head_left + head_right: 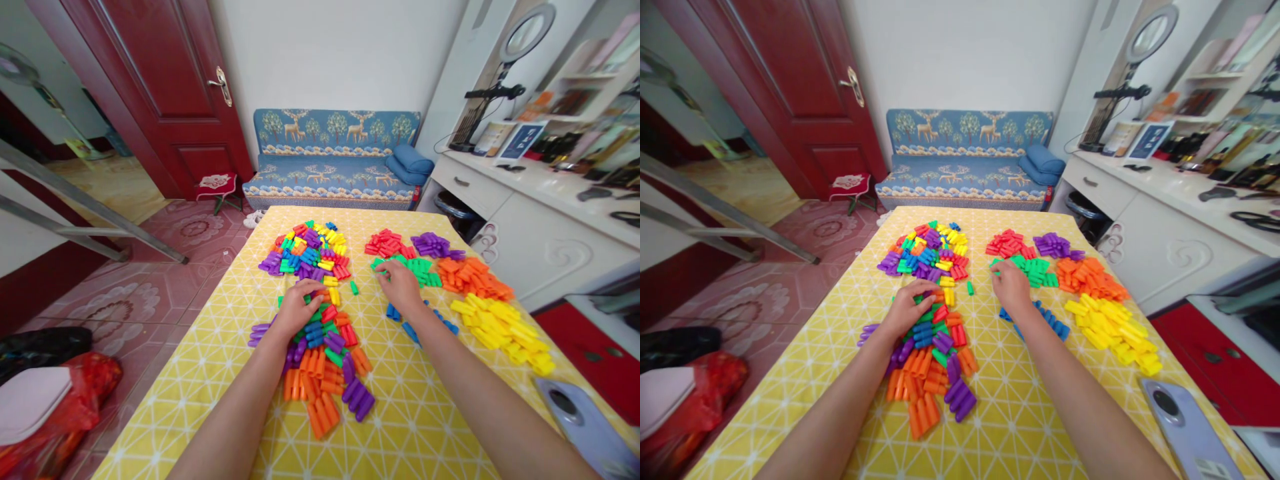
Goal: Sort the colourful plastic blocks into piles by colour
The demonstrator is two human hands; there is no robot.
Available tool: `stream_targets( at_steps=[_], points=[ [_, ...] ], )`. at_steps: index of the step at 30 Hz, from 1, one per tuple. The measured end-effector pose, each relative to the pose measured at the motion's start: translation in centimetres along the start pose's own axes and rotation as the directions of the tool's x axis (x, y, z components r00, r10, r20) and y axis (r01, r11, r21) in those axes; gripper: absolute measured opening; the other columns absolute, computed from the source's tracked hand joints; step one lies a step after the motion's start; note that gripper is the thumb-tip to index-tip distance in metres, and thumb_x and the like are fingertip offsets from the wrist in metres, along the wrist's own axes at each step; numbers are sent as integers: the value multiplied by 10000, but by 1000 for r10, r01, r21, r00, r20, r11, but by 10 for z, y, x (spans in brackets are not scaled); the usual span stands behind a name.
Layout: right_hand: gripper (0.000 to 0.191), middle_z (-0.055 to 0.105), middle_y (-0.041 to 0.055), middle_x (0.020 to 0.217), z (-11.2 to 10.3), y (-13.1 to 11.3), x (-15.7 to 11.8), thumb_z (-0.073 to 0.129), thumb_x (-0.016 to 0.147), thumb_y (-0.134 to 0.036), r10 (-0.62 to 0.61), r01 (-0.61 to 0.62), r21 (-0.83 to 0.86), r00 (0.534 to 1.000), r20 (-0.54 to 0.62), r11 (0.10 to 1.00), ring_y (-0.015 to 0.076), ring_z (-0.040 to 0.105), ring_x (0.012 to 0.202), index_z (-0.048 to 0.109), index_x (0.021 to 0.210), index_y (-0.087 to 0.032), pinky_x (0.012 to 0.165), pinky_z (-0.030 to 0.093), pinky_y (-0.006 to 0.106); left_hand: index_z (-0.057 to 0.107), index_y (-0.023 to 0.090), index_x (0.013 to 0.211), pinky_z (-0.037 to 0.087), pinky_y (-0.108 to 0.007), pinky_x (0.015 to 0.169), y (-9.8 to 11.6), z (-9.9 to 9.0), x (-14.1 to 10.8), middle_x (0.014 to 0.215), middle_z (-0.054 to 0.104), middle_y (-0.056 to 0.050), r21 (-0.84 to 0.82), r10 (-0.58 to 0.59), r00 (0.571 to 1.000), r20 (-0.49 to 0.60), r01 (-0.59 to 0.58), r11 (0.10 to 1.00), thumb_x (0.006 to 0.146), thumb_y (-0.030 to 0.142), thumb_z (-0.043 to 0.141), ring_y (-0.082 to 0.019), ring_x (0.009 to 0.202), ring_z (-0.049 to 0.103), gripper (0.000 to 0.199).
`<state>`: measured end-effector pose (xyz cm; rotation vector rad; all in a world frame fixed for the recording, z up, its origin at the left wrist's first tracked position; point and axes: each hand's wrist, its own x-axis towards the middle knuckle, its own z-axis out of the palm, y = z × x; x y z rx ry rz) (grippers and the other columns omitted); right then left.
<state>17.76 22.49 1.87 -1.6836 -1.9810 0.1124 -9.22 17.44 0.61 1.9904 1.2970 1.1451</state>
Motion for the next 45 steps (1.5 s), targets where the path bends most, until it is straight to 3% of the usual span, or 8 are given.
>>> stream_targets(
  at_steps=[6, 14, 21, 27, 31, 34, 39, 45],
  points=[
    [442, 590, 81, 1140, 35, -41, -28, 649, 815, -293, -119, 106, 84, 976, 183, 991, 193, 596, 963, 597, 1252, -243, 792, 458, 283, 728, 205, 981, 504, -363, 924, 0, 0, 0, 1029, 698, -68, -2, 1, 1000, -9, -1, 1000, 819, 176, 624, -201, 988, 643, 195],
    [254, 628, 47, 961, 44, -49, -42, 530, 836, -113, -227, 207, 154, 965, 130, 966, 181, 567, 959, 719, 952, -236, 841, 455, 297, 730, 208, 973, 510, -356, 915, 0, 1, 0, 1014, 701, -62, -1, 1, 1000, -17, -1, 1000, 815, 172, 626, -200, 977, 647, 193],
    [300, 677, 67, 1067, -9, 9, 2, 517, 831, -190, -9, 12, 19, 992, -127, 1000, 220, 592, 989, 694, 1072, -211, 851, 450, 330, 729, 201, 975, 503, -364, 922, 1, 0, 0, 1030, 699, -69, 4, -5, 1000, -8, 5, 1000, 807, 159, 634, -206, 991, 645, 197],
    [287, 698, 90, 1057, -30, 49, 28, 555, 814, -228, 186, -199, -218, 979, -79, 955, 254, 607, 959, 709, 1054, -195, 816, 442, 353, 730, 208, 969, 496, -364, 932, 0, 0, 1, 1034, 696, -67, 12, -3, 1000, -7, 3, 1000, 813, 167, 634, -205, 996, 643, 188],
    [283, 672, 97, 1117, -20, 16, -2, 564, 851, -333, -29, 22, -57, 992, -126, 998, 259, 571, 1061, 693, 1061, -192, 938, 420, 391, 728, 203, 978, 498, -359, 931, -1, 0, 1, 1045, 694, -69, 15, 2, 1000, -6, -2, 1000, 814, 165, 630, -204, 1001, 638, 195],
    [320, 656, 82, 1160, -5, -26, -51, 559, 871, -396, -218, 207, 163, 974, 56, 965, 239, 564, 1118, 663, 1118, -220, 995, 416, 407, 726, 204, 985, 500, -346, 932, -2, 0, 0, 1045, 692, -62, 40, 0, 1000, -4, 0, 999, 820, 166, 617, -196, 1007, 633, 201],
    [666, 383, 135, 1491, 26, -67, -117, 565, 858, -484, -200, 142, 289, 962, 186, 947, 277, 332, 1388, 404, 1437, -196, 1126, 318, 466, 688, 202, 1135, 447, -383, 1028, -1, 0, 0, 1231, 622, -88, 276, -67, 997, 47, 51, 960, 790, 273, 670, -238, 1144, 577, 352],
    [810, 164, 166, 1581, 58, -72, -89, 559, 853, -481, -90, 28, 376, 985, 149, 926, 291, 157, 1463, 223, 1515, -156, 1166, 237, 498, 623, 288, 1258, 385, -421, 1075, 10, -2, 6, 1359, 544, -72, 579, -203, 963, 175, 66, 812, 802, 337, 665, -286, 1267, 473, 461]
  ],
)
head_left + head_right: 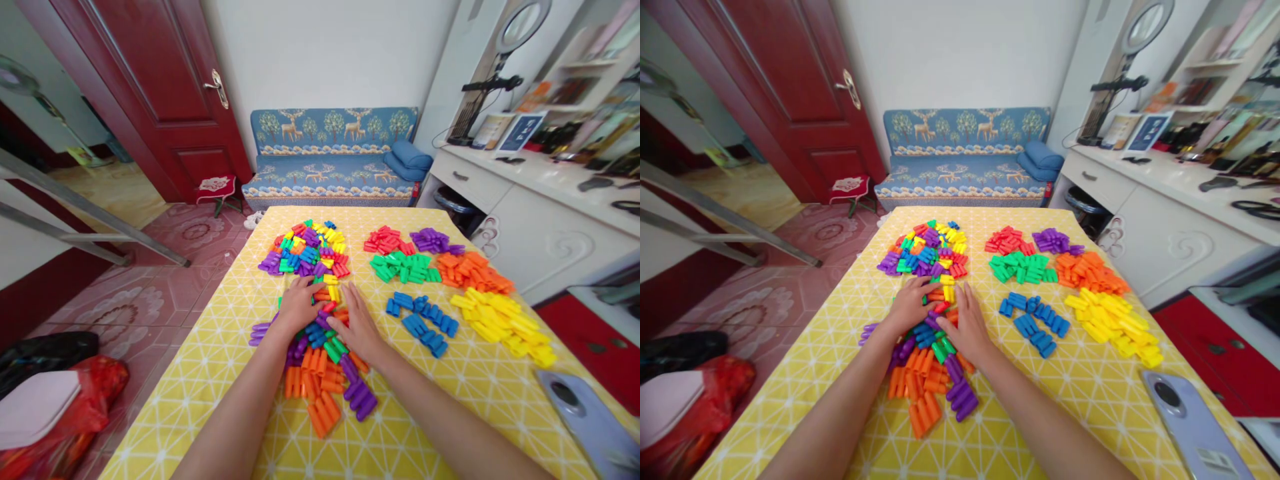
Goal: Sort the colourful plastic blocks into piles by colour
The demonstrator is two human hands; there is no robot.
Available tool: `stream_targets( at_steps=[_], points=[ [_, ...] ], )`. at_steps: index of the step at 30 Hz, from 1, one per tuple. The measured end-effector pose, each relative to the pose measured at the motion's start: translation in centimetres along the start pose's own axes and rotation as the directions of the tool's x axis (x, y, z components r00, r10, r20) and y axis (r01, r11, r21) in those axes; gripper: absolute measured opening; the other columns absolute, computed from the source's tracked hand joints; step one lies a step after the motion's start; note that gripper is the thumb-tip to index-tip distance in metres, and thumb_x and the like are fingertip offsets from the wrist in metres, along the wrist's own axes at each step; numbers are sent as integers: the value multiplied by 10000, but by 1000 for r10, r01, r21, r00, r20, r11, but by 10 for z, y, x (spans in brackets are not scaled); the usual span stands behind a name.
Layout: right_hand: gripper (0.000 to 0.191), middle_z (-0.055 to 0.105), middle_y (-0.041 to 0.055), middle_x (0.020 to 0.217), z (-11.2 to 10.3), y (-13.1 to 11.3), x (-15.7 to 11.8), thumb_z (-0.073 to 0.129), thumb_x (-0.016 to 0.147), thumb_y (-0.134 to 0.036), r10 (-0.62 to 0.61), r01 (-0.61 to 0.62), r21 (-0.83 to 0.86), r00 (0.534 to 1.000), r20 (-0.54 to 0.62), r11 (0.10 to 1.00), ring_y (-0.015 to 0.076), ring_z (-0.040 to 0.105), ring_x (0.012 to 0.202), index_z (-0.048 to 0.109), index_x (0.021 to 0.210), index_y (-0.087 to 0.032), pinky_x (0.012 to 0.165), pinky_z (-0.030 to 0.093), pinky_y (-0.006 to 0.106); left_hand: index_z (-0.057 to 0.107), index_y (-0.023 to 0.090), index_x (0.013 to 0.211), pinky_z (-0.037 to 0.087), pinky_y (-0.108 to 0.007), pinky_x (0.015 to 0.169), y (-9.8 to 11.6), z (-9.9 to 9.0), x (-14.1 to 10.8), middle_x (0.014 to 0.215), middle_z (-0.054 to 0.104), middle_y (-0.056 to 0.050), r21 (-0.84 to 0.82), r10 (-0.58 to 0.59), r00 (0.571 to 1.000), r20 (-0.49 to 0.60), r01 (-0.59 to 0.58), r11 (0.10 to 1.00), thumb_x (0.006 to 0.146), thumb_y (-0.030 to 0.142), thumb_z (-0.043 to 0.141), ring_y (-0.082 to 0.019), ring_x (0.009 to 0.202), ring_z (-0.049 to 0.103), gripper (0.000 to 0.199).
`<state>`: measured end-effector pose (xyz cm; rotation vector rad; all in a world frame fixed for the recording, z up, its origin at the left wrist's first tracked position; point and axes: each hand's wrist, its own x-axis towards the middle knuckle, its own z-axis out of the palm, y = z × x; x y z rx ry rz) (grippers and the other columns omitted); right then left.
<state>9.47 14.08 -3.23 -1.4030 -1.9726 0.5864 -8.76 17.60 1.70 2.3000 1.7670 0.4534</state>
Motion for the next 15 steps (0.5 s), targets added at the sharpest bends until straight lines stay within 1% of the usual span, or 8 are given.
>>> stream_targets(
  at_steps=[2, 4, 7, 9, 10, 12, 15],
  points=[
    [884, 118, 166, 1591, 5, 1, 16, 608, 814, -486, 5, -5, 23, 999, -32, 1000, 308, 135, 1466, 193, 1523, -159, 1163, 233, 512, 641, 321, 1228, 405, -397, 1042, 2, -6, 6, 1311, 581, -50, 39, -14, 999, 36, 12, 999, 829, 284, 630, -269, 1233, 498, 400],
    [907, 94, 149, 1598, 8, 2, 28, 620, 801, -500, -11, 14, 33, 997, -76, 999, 315, 130, 1466, 177, 1528, -188, 1156, 236, 527, 679, 332, 1164, 428, -372, 997, 3, -11, 14, 1213, 644, -43, 53, -28, 998, 61, 25, 998, 841, 268, 616, -256, 1158, 549, 335],
    [870, 81, 146, 1600, 11, 5, 40, 583, 822, -535, -22, 28, 37, 990, -139, 999, 314, 134, 1465, 194, 1525, -200, 1146, 247, 532, 724, 312, 1070, 463, -337, 909, 4, -15, 29, 1062, 715, -51, 43, -84, 995, 55, 82, 996, 849, 341, 612, -244, 1033, 621, 249],
    [827, 97, 154, 1596, 12, 9, 48, 554, 840, -540, -8, 12, 27, 986, -164, 1000, 319, 154, 1460, 229, 1516, -192, 1136, 260, 533, 730, 283, 1051, 478, -320, 857, 4, -13, 37, 1024, 734, -67, 34, -141, 990, 17, 140, 990, 857, 389, 595, -242, 984, 649, 260],
    [793, 132, 157, 1589, 12, 10, 53, 541, 851, -527, 4, -2, 16, 985, -171, 1000, 323, 184, 1452, 253, 1509, -190, 1129, 269, 535, 730, 270, 1053, 481, -316, 841, 4, -11, 40, 1020, 737, -75, 31, -164, 986, -9, 164, 986, 861, 402, 584, -243, 973, 657, 274],
    [690, 259, 156, 1551, 10, 13, 62, 518, 874, -472, 30, -33, -15, 983, -182, 999, 328, 283, 1412, 331, 1480, -199, 1107, 296, 539, 727, 253, 1064, 484, -319, 832, 4, -5, 42, 1022, 739, -86, 26, -194, 979, -67, 196, 980, 863, 406, 575, -248, 966, 663, 295],
    [496, 482, 137, 1395, 7, 15, 71, 506, 880, -361, 33, -43, -40, 976, -214, 998, 308, 440, 1291, 513, 1357, -226, 1062, 353, 516, 717, 235, 1095, 486, -337, 850, 2, 4, 41, 1019, 738, -91, 0, -191, 972, -134, 193, 981, 857, 388, 580, -255, 969, 660, 314]
  ],
)
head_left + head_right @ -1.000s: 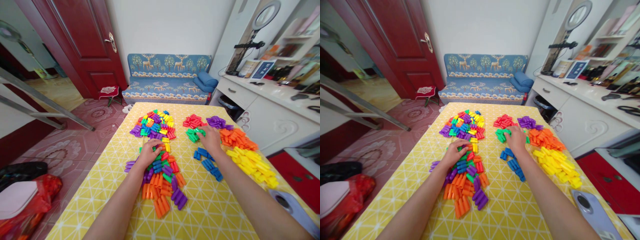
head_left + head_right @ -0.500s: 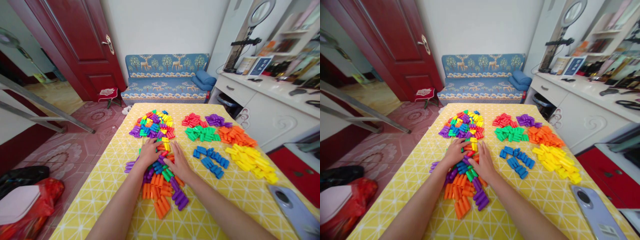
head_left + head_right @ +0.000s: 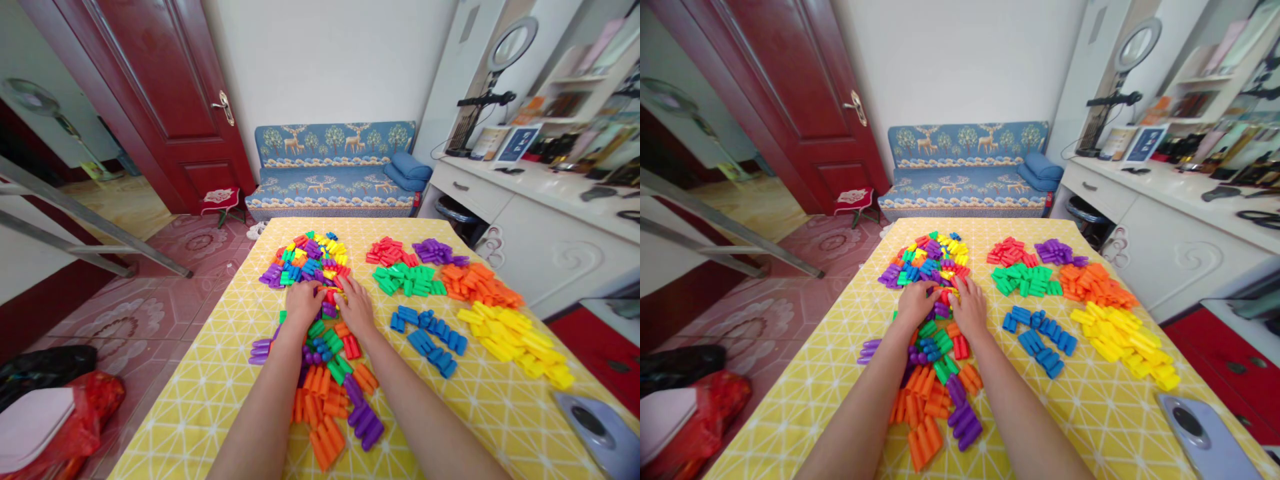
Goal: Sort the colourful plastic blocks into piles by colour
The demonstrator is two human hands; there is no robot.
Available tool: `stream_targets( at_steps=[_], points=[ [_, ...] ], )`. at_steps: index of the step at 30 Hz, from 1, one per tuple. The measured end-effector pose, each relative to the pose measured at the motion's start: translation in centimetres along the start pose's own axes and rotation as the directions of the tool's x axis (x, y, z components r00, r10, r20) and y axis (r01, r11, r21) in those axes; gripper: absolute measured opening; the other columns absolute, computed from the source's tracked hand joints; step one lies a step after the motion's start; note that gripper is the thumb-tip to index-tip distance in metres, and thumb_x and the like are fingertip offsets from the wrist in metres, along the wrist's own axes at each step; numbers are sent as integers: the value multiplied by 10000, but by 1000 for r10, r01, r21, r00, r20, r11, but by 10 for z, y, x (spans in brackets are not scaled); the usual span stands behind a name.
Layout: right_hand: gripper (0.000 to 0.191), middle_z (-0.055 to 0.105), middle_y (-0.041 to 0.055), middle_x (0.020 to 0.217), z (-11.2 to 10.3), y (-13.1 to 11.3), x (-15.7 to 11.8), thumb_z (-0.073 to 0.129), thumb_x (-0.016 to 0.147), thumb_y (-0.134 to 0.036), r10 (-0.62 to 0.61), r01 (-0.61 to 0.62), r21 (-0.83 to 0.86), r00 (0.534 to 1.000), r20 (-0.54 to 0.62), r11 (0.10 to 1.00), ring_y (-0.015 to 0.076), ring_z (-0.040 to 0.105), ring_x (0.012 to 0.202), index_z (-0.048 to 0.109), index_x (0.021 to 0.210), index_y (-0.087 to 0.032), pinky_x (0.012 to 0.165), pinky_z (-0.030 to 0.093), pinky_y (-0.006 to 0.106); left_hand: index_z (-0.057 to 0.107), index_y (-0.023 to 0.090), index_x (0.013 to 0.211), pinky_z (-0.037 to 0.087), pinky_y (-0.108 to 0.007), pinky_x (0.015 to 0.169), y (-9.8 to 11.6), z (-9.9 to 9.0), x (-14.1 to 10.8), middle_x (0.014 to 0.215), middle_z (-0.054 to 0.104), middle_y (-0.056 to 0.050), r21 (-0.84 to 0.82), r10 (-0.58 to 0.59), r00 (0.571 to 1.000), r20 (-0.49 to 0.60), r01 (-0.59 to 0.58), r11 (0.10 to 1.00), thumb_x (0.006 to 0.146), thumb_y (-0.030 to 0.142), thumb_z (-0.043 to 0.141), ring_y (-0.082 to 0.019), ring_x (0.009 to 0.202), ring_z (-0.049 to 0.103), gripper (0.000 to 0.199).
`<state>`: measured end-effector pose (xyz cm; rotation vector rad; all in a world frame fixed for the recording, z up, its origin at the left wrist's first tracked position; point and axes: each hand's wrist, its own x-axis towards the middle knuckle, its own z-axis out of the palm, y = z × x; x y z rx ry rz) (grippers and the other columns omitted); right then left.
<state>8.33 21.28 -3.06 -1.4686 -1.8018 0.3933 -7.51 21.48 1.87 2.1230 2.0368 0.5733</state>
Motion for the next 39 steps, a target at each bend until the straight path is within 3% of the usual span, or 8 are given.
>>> stream_targets(
  at_steps=[9, 12, 16, 24, 28, 33, 37, 39],
  points=[
    [306, 625, 43, 973, -1, 1, -1, 635, 727, -276, 107, -77, 295, 990, -87, 952, 173, 577, 770, 611, 1021, -198, 747, 495, 342, 707, 271, 1076, 387, -407, 1055, 5, 4, -7, 1148, 688, -30, -219, 169, 956, -238, -222, 950, 846, 185, 575, -209, 1084, 596, 279],
    [358, 635, 38, 933, 0, 2, -1, 647, 730, -296, 162, -111, 442, 983, -81, 890, 169, 585, 766, 575, 1067, -199, 706, 494, 316, 667, 321, 1154, 248, -491, 1139, 12, 2, -10, 1206, 671, -9, -229, 272, 946, -179, -309, 923, 874, 216, 570, -216, 1158, 557, 315],
    [371, 633, 37, 890, -1, 3, -3, 643, 738, -287, 192, -125, 567, 979, -61, 814, 174, 598, 790, 552, 1086, -196, 679, 496, 299, 608, 330, 1243, 235, -496, 1136, 14, 5, -11, 1212, 675, -18, -289, 349, 935, -61, -351, 890, 910, 261, 541, -203, 1143, 578, 346],
    [409, 647, 86, 1068, -5, 0, -6, 644, 735, -281, 173, -113, 646, 984, -30, 755, 200, 627, 947, 547, 1123, -195, 785, 518, 345, 698, 289, 1096, 327, -414, 1111, 12, 6, -9, 1081, 731, -5, -380, 239, 960, -149, -278, 882, 860, 199, 591, -184, 1035, 644, 274],
    [350, 644, 98, 1059, -4, 6, -5, 597, 768, -320, 268, -159, 650, 961, -71, 743, 199, 638, 927, 545, 1087, -186, 792, 529, 362, 717, 242, 1046, 490, -319, 950, 21, -9, -7, 1067, 733, -21, -451, 115, 974, -197, -194, 871, 842, 204, 589, -187, 980, 662, 243],
    [293, 630, 108, 1059, 1, 14, -5, 562, 777, -320, 330, -151, 676, 933, -144, 721, 193, 640, 908, 542, 1036, -184, 828, 537, 381, 697, 193, 1036, 538, -238, 760, 51, -22, 28, 1016, 736, -24, -552, 190, 981, -42, -181, 814, 799, 128, 584, -138, 777, 677, 270],
    [267, 639, 99, 1007, 1, 14, -5, 557, 766, -308, 320, -167, 671, 941, -109, 722, 198, 638, 879, 565, 1001, -182, 826, 534, 391, 665, 210, 1060, 520, -239, 720, 73, -5, 76, 748, 696, 20, -340, 293, 951, 98, -245, 908, 758, 123, 596, -143, 730, 651, 321],
    [257, 640, 94, 986, 0, 14, -5, 555, 766, -309, 311, -171, 662, 945, -99, 730, 200, 640, 870, 575, 989, -182, 817, 535, 391, 650, 215, 1097, 515, -250, 736, 78, 9, 97, 800, 699, 3, -203, 328, 927, 179, -292, 935, 752, 105, 582, -158, 777, 652, 369]
  ],
)
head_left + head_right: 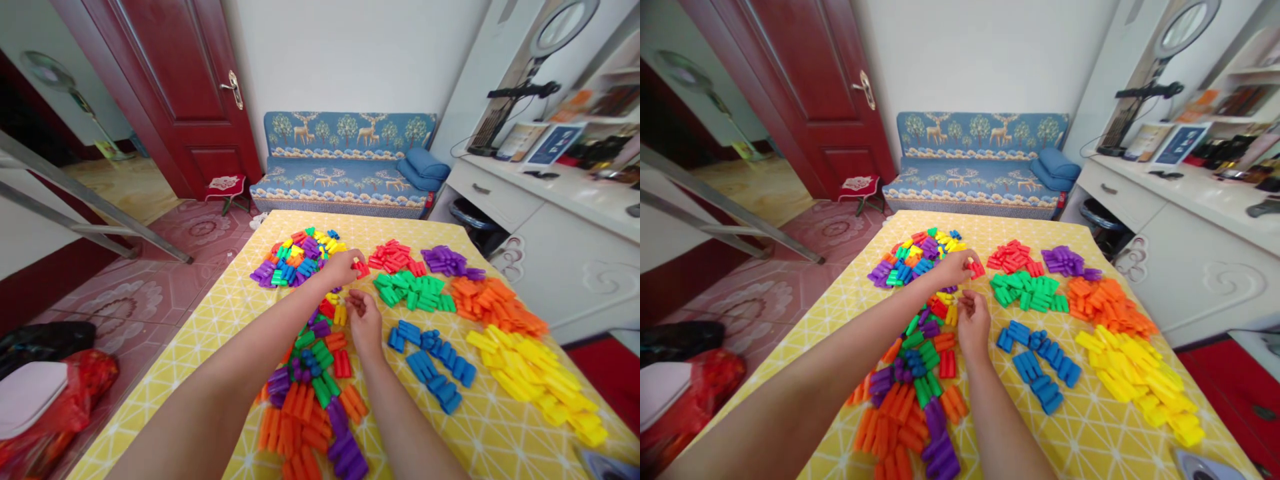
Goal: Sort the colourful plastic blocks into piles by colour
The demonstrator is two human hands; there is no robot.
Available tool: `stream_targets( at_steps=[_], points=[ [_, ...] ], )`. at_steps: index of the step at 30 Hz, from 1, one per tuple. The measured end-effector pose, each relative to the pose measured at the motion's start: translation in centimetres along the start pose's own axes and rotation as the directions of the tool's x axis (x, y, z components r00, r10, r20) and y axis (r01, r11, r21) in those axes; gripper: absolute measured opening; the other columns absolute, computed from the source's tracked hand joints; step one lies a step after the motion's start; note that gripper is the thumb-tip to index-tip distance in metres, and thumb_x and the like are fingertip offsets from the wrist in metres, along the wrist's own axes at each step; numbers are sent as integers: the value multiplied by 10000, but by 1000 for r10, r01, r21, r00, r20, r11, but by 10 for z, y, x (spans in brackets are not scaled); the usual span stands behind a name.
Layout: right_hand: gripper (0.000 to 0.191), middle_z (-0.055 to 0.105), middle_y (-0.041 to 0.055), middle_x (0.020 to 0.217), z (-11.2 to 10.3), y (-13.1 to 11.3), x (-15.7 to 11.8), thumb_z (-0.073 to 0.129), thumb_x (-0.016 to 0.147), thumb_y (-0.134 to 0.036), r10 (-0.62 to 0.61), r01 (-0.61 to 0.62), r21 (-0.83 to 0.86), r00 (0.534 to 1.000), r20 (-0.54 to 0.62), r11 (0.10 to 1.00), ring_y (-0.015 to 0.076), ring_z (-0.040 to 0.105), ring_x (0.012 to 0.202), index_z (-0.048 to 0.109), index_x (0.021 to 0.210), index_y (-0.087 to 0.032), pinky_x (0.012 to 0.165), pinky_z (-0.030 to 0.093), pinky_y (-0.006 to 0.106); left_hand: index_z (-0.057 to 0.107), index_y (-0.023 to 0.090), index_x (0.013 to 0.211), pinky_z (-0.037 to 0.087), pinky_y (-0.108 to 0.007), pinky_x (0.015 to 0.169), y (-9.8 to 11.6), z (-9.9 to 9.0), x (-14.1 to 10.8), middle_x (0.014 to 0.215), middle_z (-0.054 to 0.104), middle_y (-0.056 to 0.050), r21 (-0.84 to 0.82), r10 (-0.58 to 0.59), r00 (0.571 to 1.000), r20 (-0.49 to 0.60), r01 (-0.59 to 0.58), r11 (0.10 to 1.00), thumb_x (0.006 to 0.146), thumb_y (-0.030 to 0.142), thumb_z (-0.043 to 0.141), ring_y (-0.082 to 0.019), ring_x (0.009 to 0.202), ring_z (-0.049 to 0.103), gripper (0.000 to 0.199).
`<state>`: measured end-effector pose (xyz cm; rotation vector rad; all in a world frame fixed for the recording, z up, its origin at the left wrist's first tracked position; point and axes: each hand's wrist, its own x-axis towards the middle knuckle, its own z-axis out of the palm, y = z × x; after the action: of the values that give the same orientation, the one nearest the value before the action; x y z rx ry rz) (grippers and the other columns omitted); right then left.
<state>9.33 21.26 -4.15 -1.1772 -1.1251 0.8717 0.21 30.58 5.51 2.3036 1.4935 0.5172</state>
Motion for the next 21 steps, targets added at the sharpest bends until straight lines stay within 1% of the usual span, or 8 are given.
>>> stream_targets(
  at_steps=[3, 6, 9, 12, 14, 15, 18, 21],
  points=[
    [242, 641, 84, 947, -1, -1, 0, 548, 770, -302, -4, 5, -25, 1000, 17, 1000, 200, 641, 860, 586, 976, -182, 801, 539, 379, 673, 220, 1063, 513, -261, 750, -6, 12, 26, 888, 709, -29, 95, 18, 994, 106, -28, 995, 720, 58, 582, -186, 844, 658, 391],
    [229, 643, 78, 940, -1, -1, 0, 539, 783, -300, 2, -1, -42, 999, 32, 999, 190, 641, 852, 585, 977, -187, 790, 544, 362, 700, 212, 1000, 514, -269, 774, -8, 20, 40, 908, 707, -47, 96, 35, 990, 134, -48, 994, 713, 41, 588, -206, 884, 659, 353],
    [223, 644, 75, 940, -1, -2, 0, 549, 784, -300, 9, -7, -38, 999, 48, 999, 187, 640, 856, 583, 974, -190, 793, 545, 358, 680, 200, 1090, 499, -279, 855, -6, 25, 46, 1000, 685, -77, 108, 30, 995, 99, -40, 993, 742, 26, 559, -213, 979, 643, 407],
    [220, 643, 74, 929, 0, -2, 1, 550, 781, -305, 6, -5, -35, 1000, 26, 999, 193, 642, 857, 586, 965, -190, 796, 546, 367, 608, 188, 1223, 487, -274, 884, -2, 29, 44, 1191, 607, -117, 108, 9, 1000, -22, -6, 994, 767, -7, 490, -197, 1036, 632, 510],
    [214, 646, 76, 936, 0, -2, 1, 541, 787, -305, -2, 2, -39, 1000, -6, 999, 196, 644, 864, 588, 962, -192, 800, 547, 371, 616, 170, 1208, 493, -285, 872, 0, 30, 40, 1235, 583, -136, 105, 8, 996, -91, 2, 994, 791, 5, 456, -201, 1034, 638, 476],
    [209, 648, 78, 940, 0, -2, 1, 537, 789, -302, -7, 7, -44, 1000, -19, 999, 197, 644, 868, 590, 959, -193, 804, 547, 373, 646, 160, 1161, 495, -297, 871, 1, 30, 38, 1211, 604, -139, 105, 20, 996, -91, -10, 994, 804, 26, 455, -213, 1032, 641, 427],
    [213, 655, 81, 942, 0, 0, 2, 534, 786, -287, -15, 13, -54, 999, -31, 998, 200, 647, 876, 594, 966, -192, 820, 548, 384, 731, 184, 1008, 497, -311, 877, 1, 24, 32, 1065, 703, -100, 99, 91, 995, 44, -95, 990, 806, 89, 525, -233, 1012, 656, 304],
    [255, 661, 92, 971, 0, 1, 3, 527, 777, -275, 0, -1, -33, 1000, -25, 999, 207, 655, 896, 583, 1010, -187, 848, 547, 403, 743, 231, 1023, 489, -287, 906, -3, 12, 18, 1064, 734, -50, 36, 171, 979, 115, -176, 984, 786, 73, 562, -209, 1024, 662, 337]
  ],
)
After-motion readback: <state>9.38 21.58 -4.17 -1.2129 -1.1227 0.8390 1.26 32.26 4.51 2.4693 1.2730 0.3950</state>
